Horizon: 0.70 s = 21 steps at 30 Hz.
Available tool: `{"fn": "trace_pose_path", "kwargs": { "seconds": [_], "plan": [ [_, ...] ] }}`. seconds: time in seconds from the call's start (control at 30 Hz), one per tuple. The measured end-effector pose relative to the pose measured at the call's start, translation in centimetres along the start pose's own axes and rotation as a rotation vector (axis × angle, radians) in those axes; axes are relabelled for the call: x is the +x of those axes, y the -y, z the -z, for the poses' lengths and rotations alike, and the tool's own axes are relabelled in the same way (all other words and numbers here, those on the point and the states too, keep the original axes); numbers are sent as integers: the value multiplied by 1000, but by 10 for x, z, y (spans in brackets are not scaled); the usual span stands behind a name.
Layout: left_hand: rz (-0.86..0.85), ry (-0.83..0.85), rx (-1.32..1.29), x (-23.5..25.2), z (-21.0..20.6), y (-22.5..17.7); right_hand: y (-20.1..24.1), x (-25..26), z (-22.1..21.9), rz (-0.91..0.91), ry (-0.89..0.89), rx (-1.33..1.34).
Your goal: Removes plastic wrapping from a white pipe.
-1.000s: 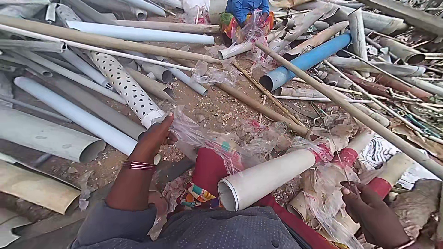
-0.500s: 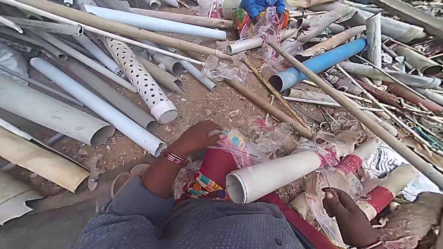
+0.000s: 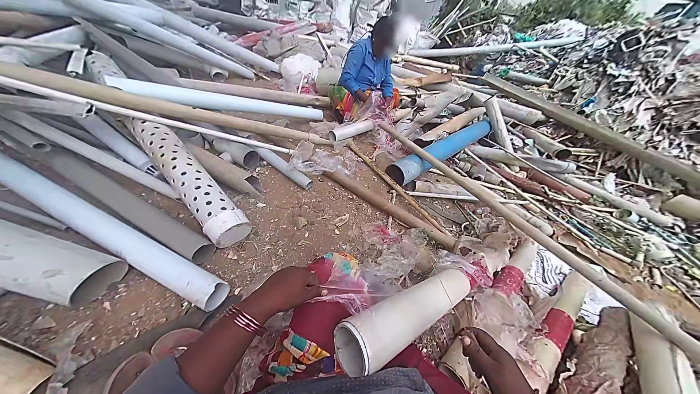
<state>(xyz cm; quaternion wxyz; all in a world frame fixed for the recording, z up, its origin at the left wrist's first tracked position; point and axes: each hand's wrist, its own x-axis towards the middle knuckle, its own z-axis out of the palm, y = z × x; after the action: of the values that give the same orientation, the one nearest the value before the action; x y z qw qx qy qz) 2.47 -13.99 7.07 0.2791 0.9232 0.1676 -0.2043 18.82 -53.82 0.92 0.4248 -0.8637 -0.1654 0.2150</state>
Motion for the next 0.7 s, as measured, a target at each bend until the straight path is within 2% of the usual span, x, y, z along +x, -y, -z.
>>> {"fn": "trace_pose_path", "kwargs": {
  "seconds": [0.13, 0.23, 0.4, 0.53, 0.7],
  "plan": [
    [-96, -17, 85, -26, 9, -28, 27, 7, -23, 70, 26, 0],
    [-210, -25, 144, -41, 5, -47, 66, 13, -47, 141, 51, 65],
    [-442, -100, 143, -45, -16, -59, 128, 19, -90, 307, 303, 185],
    [-565, -237, 132, -39, -38, -48, 129, 19, -118, 316, 460, 216],
    [-630, -189, 118, -42, -37, -46, 120, 7, -118, 335, 380, 125]
  ]
}}
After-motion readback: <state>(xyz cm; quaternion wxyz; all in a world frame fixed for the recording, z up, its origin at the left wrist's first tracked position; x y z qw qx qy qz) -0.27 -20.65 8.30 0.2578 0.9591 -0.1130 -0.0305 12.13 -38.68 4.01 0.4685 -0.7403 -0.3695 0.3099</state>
